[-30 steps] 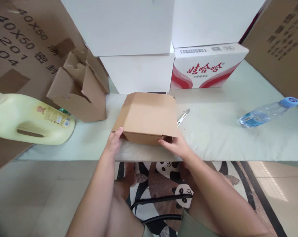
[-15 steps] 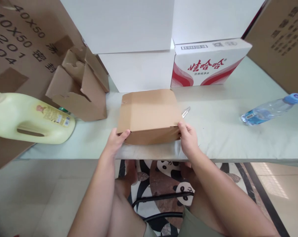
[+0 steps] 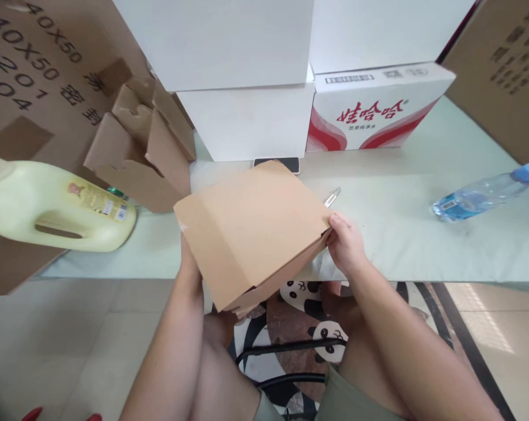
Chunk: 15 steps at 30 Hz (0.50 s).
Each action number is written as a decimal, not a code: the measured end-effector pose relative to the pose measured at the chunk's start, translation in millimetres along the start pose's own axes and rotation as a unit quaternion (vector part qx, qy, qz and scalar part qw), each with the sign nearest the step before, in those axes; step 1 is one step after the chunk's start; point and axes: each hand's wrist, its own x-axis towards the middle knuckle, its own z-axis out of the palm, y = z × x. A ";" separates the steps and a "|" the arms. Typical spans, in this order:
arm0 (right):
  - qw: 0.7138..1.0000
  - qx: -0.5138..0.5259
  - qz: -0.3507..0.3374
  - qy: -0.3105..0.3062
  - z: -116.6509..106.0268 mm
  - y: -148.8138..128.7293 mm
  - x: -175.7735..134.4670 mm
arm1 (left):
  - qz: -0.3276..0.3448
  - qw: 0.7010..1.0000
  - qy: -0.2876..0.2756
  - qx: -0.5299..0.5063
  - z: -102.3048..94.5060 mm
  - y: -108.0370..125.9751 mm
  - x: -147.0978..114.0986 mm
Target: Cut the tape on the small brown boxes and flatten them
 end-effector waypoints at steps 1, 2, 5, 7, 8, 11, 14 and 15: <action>1.000 -0.010 -0.010 0.024 0.1 1.5 1.2 | 0.005 1.000 0.005 0.003 1.7 3.3 0.6; 0.999 -0.026 -0.017 0.043 0.0 2.7 2.5 | 0.009 1.000 0.011 0.003 3.7 6.7 1.1; 0.994 -0.098 -0.019 0.051 -3.6 4.1 6.1 | -0.035 0.998 0.024 -0.047 8.3 13.9 1.5; 0.990 -0.128 -0.020 0.048 -8.1 3.2 9.1 | -0.078 0.993 0.019 -0.087 8.5 14.7 1.7; 0.989 -0.133 -0.025 0.056 -10.6 2.3 11.1 | -0.092 0.991 0.011 -0.096 7.9 14.5 1.8; 0.988 -0.116 -0.047 0.093 -16.5 -1.1 16.9 | -0.139 0.986 -0.020 -0.094 6.2 15.3 0.4; 0.996 -0.060 0.006 0.062 -17.2 -7.2 17.5 | -0.182 0.975 -0.037 -0.121 8.6 21.7 -5.6; 0.998 -0.036 0.040 0.037 -16.3 -10.0 15.6 | -0.183 0.972 -0.036 -0.140 10.3 24.5 -8.0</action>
